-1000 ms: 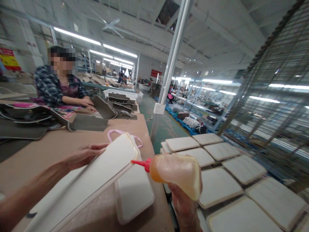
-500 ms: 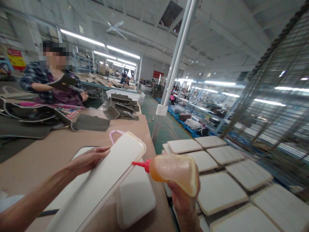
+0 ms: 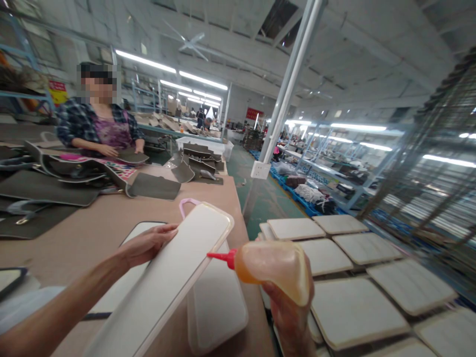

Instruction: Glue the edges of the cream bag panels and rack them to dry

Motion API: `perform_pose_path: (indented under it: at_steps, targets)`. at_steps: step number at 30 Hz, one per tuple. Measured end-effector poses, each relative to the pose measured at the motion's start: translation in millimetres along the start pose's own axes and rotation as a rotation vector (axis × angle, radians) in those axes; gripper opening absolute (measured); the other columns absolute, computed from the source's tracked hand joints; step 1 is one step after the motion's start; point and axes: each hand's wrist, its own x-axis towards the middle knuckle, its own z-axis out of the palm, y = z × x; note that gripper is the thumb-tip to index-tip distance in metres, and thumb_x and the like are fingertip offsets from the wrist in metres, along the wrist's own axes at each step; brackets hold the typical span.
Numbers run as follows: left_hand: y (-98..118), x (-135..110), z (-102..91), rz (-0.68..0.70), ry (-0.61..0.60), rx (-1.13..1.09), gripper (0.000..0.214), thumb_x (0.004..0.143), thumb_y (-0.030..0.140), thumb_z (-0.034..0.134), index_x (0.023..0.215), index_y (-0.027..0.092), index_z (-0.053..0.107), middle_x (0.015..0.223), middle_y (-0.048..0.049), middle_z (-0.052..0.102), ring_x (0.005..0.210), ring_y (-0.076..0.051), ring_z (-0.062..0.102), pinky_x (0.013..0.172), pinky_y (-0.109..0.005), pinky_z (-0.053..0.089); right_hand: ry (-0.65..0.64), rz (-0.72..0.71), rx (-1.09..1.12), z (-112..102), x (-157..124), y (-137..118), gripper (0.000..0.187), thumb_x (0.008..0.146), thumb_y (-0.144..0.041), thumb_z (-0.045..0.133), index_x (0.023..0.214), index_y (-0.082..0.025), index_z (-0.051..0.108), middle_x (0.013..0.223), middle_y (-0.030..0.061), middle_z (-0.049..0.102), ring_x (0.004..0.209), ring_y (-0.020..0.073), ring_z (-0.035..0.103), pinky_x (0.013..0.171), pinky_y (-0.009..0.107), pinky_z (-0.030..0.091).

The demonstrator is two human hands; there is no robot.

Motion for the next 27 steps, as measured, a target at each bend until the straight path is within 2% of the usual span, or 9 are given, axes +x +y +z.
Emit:
perform_pose_path:
  at_steps: [3, 8, 11, 17, 23, 27]
  targets:
    - [0.0, -0.1, -0.5, 0.004, 0.014, 0.001, 0.043, 0.059, 0.020, 0.093, 0.095, 0.012, 0.072, 0.078, -0.0060, 0.078, 0.062, -0.016, 0.070, 0.053, -0.021, 0.055, 0.009, -0.003, -0.007, 1.0, 1.3, 2.2, 0.048, 0.064, -0.020, 0.087, 0.108, -0.023, 0.068, 0.106, 0.0087, 0.077, 0.107, 0.0297, 0.071, 0.091, 0.044, 0.059]
    - [-1.2, 0.5, -1.8, 0.001, 0.033, 0.006, 0.040, 0.064, 0.020, 0.090, 0.098, 0.012, 0.071, 0.080, -0.0061, 0.077, 0.065, -0.017, 0.071, 0.055, -0.021, 0.055, -0.040, 0.012, -0.014, -1.5, 1.0, 5.8, 0.041, 0.071, -0.022, 0.083, 0.109, -0.024, 0.067, 0.108, 0.0069, 0.077, 0.111, 0.0282, 0.070, 0.095, 0.044, 0.057]
    - [-2.1, 1.2, -2.6, 0.004, 0.024, 0.005, 0.038, 0.066, 0.021, 0.089, 0.097, 0.012, 0.070, 0.081, -0.0071, 0.077, 0.065, -0.017, 0.071, 0.055, -0.021, 0.054, -0.061, 0.016, -0.030, -2.7, -0.3, 6.8, 0.044, 0.072, -0.023, 0.082, 0.113, -0.024, 0.066, 0.109, 0.0076, 0.077, 0.109, 0.0299, 0.070, 0.094, 0.047, 0.057]
    - [-2.2, 2.5, -4.0, 0.019, -0.009, 0.001, 0.034, 0.068, 0.024, 0.088, 0.095, 0.013, 0.071, 0.082, -0.0074, 0.078, 0.064, -0.017, 0.071, 0.055, -0.022, 0.055, -0.076, 0.056, -0.028, 1.5, -1.5, 5.5, 0.052, 0.068, -0.026, 0.084, 0.117, -0.022, 0.067, 0.107, 0.0098, 0.077, 0.092, 0.0298, 0.075, 0.077, 0.042, 0.063]
    - [-2.2, 4.5, -5.7, 0.015, -0.019, 0.024, 0.031, 0.071, 0.025, 0.086, 0.095, 0.013, 0.071, 0.079, -0.0075, 0.077, 0.063, -0.017, 0.071, 0.055, -0.022, 0.055, -0.113, 0.094, -0.026, 6.7, -1.7, 2.8, 0.056, 0.070, -0.031, 0.083, 0.123, -0.023, 0.066, 0.106, 0.0120, 0.077, 0.100, 0.0347, 0.073, 0.082, 0.050, 0.062]
    - [-2.7, 6.5, -7.6, 0.010, -0.035, 0.034, 0.030, 0.072, 0.026, 0.085, 0.095, 0.013, 0.071, 0.080, -0.0078, 0.077, 0.064, -0.018, 0.071, 0.058, -0.024, 0.056, -0.128, 0.099, -0.014, 9.6, -3.1, 0.6, 0.057, 0.070, -0.033, 0.083, 0.123, -0.023, 0.067, 0.104, 0.0118, 0.078, 0.097, 0.0345, 0.074, 0.081, 0.049, 0.063]
